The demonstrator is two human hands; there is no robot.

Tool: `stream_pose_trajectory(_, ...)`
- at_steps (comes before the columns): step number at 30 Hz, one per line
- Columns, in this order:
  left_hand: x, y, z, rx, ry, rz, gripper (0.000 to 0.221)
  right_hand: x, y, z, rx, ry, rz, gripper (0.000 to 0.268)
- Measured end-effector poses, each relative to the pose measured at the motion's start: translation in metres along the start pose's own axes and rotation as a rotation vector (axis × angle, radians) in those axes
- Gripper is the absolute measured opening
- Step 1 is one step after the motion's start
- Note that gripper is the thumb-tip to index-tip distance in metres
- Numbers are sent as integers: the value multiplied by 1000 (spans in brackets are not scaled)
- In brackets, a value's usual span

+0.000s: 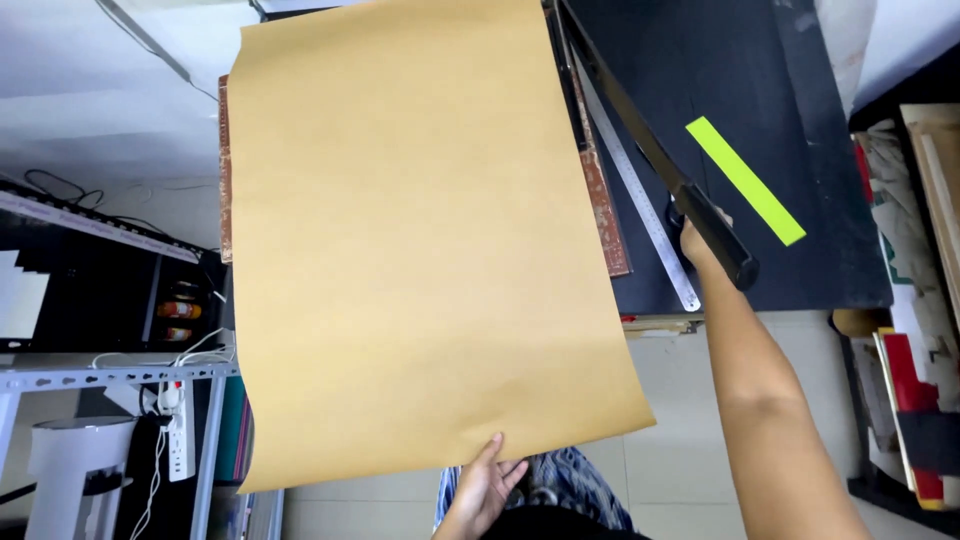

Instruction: The person unfolds a large sheet of brown paper, cuts it in half with scissors, then uses a paper cutter to trim the pieces into smaller rectangles. The cut pieces are stacked on the table.

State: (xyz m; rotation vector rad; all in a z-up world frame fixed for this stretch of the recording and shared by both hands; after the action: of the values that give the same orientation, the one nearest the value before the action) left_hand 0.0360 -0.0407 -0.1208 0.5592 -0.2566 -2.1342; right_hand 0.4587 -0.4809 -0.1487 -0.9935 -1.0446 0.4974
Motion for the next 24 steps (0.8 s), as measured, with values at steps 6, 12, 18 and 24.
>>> stream_pose_trajectory(6, 12, 8, -27, 1, -21, 32, 29, 24, 15, -45, -175, -15, 234, 47)
stream_pose_trajectory(12, 20, -1, -37, -5, 3, 16, 36, -57, 0, -10, -102, 146, -9, 42)
stream_pose_trajectory(18, 25, -15, -45, 51, -12, -63, 27, -99, -31, 265, 187, 421, -874, 27)
stream_pose_trajectory(24, 6, -2, -8, 50, -39, -258, 63, -105, 1, 551, 583, 683, -993, 30)
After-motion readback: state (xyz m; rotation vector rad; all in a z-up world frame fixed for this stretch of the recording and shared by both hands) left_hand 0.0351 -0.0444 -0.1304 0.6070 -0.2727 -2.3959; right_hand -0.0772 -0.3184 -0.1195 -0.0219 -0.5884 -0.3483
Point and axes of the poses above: each hand's wrist, its own z-axis away from the middle knuckle, its own y-axis out of the palm, x = y × z, the point moved 8 cm from there along -z, towards the middle knuckle, and after that the axes turned 5 degrees about y, right-handed, at the moved point
